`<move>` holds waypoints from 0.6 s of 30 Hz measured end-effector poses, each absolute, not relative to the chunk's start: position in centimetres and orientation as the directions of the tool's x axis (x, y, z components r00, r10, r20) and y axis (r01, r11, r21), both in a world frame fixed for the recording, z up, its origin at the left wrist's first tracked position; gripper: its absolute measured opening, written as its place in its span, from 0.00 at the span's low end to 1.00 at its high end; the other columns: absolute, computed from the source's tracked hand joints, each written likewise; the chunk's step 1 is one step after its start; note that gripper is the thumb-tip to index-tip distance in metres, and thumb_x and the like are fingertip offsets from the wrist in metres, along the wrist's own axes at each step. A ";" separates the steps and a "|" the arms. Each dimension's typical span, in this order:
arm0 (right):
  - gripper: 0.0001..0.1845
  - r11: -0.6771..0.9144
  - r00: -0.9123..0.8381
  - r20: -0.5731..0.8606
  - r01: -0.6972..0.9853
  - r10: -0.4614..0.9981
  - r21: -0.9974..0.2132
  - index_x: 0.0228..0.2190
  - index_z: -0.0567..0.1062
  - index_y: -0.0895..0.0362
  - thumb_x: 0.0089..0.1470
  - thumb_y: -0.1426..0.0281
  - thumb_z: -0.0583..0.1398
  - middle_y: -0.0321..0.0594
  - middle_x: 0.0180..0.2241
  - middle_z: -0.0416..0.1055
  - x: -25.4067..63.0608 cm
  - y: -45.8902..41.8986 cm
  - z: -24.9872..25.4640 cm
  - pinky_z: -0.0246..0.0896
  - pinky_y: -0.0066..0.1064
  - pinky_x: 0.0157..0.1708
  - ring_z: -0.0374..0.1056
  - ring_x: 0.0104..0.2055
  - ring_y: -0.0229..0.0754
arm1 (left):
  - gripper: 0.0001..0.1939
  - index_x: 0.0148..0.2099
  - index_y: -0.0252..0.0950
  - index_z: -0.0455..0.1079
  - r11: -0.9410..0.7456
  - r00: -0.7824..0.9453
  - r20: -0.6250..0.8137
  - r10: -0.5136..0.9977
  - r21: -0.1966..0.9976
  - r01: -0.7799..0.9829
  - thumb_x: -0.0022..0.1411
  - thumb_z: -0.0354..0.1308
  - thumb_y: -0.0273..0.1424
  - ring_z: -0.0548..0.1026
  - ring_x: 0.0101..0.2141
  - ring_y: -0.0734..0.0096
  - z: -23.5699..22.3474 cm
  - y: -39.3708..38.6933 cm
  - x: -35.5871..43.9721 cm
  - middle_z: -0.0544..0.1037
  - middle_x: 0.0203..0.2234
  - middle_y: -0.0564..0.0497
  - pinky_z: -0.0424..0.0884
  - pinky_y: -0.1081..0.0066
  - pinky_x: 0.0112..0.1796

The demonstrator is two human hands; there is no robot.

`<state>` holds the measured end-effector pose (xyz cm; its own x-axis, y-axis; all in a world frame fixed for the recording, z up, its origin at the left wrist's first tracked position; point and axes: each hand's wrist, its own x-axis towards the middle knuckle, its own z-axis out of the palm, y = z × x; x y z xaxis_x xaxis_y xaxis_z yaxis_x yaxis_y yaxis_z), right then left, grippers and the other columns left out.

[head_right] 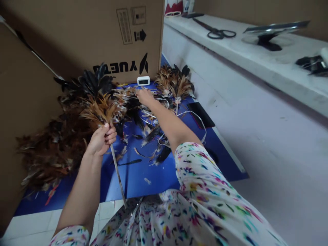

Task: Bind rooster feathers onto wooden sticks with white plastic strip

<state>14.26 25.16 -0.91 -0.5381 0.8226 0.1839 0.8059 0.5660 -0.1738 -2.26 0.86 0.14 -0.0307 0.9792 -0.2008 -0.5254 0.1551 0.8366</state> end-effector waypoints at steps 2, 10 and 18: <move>0.21 0.538 -0.515 0.169 0.828 0.840 -0.156 0.48 0.78 0.62 0.61 0.71 0.51 0.57 0.49 0.76 12.9 25.7 -1.4 0.62 0.49 0.53 0.70 0.53 0.58 | 0.20 0.34 0.33 0.63 0.158 -0.033 -0.206 0.978 0.835 -0.527 0.51 0.70 0.37 0.51 0.15 0.89 0.2 0.8 -2.3 0.58 0.18 0.62 0.47 0.85 0.14; 0.16 0.477 -0.466 0.109 0.871 0.878 -0.118 0.43 0.80 0.67 0.56 0.77 0.56 0.62 0.47 0.76 11.1 26.7 -2.1 0.61 0.49 0.54 0.70 0.53 0.60 | 0.20 0.34 0.33 0.63 0.163 -0.030 -0.214 0.976 0.823 -0.545 0.51 0.70 0.37 0.52 0.15 0.89 0.0 1.0 -2.4 0.57 0.19 0.62 0.46 0.85 0.14; 0.11 0.517 -0.384 0.382 0.778 0.841 -0.356 0.39 0.82 0.64 0.55 0.74 0.61 0.46 0.38 0.80 15.3 26.5 4.8 0.65 0.34 0.48 0.74 0.45 0.45 | 0.14 0.34 0.33 0.63 0.175 -0.024 -0.223 0.974 0.822 -0.542 0.57 0.66 0.34 0.52 0.15 0.88 -0.2 1.1 -2.3 0.57 0.19 0.61 0.46 0.85 0.14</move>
<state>15.34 26.50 4.76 -0.3836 0.8409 0.3817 0.7785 0.5168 -0.3563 -2.31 1.13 -0.21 -0.0241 0.9745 -0.2233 -0.5415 0.1750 0.8223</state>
